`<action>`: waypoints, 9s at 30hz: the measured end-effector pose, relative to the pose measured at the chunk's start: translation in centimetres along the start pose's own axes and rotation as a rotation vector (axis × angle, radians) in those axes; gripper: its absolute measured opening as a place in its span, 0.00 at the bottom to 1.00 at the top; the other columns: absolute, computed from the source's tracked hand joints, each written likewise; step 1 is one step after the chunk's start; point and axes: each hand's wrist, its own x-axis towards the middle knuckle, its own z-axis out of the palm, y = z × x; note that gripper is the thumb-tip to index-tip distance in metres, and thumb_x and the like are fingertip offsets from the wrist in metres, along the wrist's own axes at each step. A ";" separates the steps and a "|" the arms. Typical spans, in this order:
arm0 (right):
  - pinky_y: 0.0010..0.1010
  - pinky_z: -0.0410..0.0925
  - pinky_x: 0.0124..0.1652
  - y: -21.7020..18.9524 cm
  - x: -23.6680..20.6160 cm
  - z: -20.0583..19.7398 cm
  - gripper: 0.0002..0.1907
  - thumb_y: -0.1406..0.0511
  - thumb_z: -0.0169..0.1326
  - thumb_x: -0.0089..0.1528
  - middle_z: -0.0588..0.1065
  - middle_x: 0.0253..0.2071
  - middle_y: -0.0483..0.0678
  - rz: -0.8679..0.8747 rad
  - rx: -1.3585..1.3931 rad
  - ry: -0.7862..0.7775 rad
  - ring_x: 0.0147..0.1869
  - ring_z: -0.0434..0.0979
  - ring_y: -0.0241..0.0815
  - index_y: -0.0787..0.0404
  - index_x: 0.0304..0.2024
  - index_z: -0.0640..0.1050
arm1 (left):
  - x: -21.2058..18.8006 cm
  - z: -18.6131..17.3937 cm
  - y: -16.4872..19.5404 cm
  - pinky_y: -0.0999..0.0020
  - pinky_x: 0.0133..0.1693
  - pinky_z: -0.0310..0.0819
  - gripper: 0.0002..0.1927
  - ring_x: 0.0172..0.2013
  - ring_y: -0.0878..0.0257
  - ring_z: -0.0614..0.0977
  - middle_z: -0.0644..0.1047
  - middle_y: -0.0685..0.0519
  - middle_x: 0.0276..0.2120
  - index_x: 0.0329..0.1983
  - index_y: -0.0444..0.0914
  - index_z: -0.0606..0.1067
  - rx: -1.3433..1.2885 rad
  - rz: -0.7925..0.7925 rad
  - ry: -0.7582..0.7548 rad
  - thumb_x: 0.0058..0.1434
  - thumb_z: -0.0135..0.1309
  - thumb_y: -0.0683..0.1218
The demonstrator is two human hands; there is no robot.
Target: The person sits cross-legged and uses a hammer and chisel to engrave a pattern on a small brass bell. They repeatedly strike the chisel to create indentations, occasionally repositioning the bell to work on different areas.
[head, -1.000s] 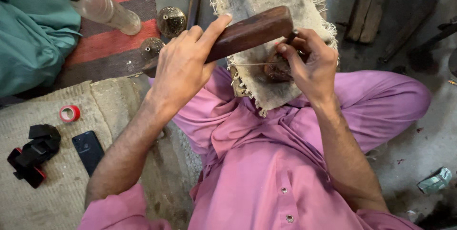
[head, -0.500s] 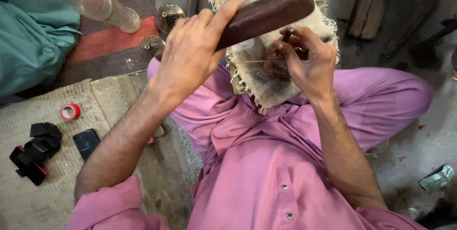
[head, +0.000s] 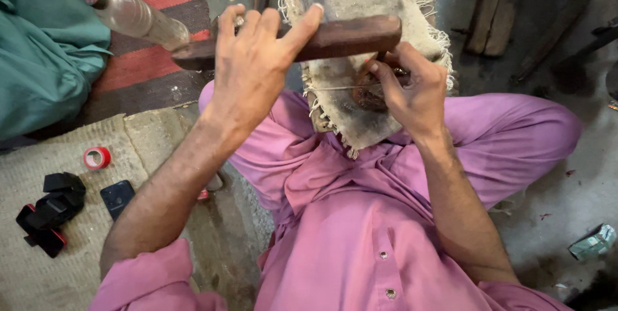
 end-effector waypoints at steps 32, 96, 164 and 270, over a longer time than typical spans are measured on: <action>0.32 0.82 0.52 4.4 0.8 -2.3 0.07 0.72 0.53 0.74 0.81 0.42 0.51 0.279 0.685 0.195 0.49 0.86 0.43 0.63 0.54 0.75 | -5.4 1.5 0.1 0.57 0.54 0.74 0.35 0.52 0.53 0.80 0.77 0.46 0.49 0.73 0.43 0.61 -0.811 -0.361 0.028 0.65 0.61 0.39; 0.35 0.75 0.52 2.4 11.2 -2.4 0.16 0.61 0.65 0.60 0.85 0.38 0.44 -0.284 -0.049 -1.006 0.43 0.85 0.38 0.59 0.50 0.83 | -9.0 4.7 12.5 0.53 0.61 0.74 0.40 0.63 0.41 0.78 0.74 0.38 0.65 0.76 0.44 0.58 -0.606 -0.807 0.193 0.63 0.57 0.35; 0.37 0.74 0.50 2.9 12.8 -2.5 0.14 0.64 0.62 0.61 0.84 0.45 0.48 -0.348 0.090 -1.071 0.49 0.84 0.43 0.61 0.48 0.82 | -7.4 3.8 9.1 0.51 0.60 0.70 0.41 0.56 0.41 0.77 0.74 0.40 0.53 0.76 0.46 0.59 -0.457 -0.818 0.023 0.60 0.60 0.36; 0.32 0.74 0.44 6.7 13.7 -4.4 0.15 0.59 0.62 0.61 0.84 0.38 0.44 -0.317 0.257 -1.095 0.41 0.83 0.36 0.61 0.47 0.81 | -3.9 5.0 9.9 0.52 0.61 0.71 0.40 0.59 0.42 0.78 0.74 0.42 0.57 0.75 0.45 0.61 -0.527 -0.704 0.099 0.62 0.61 0.35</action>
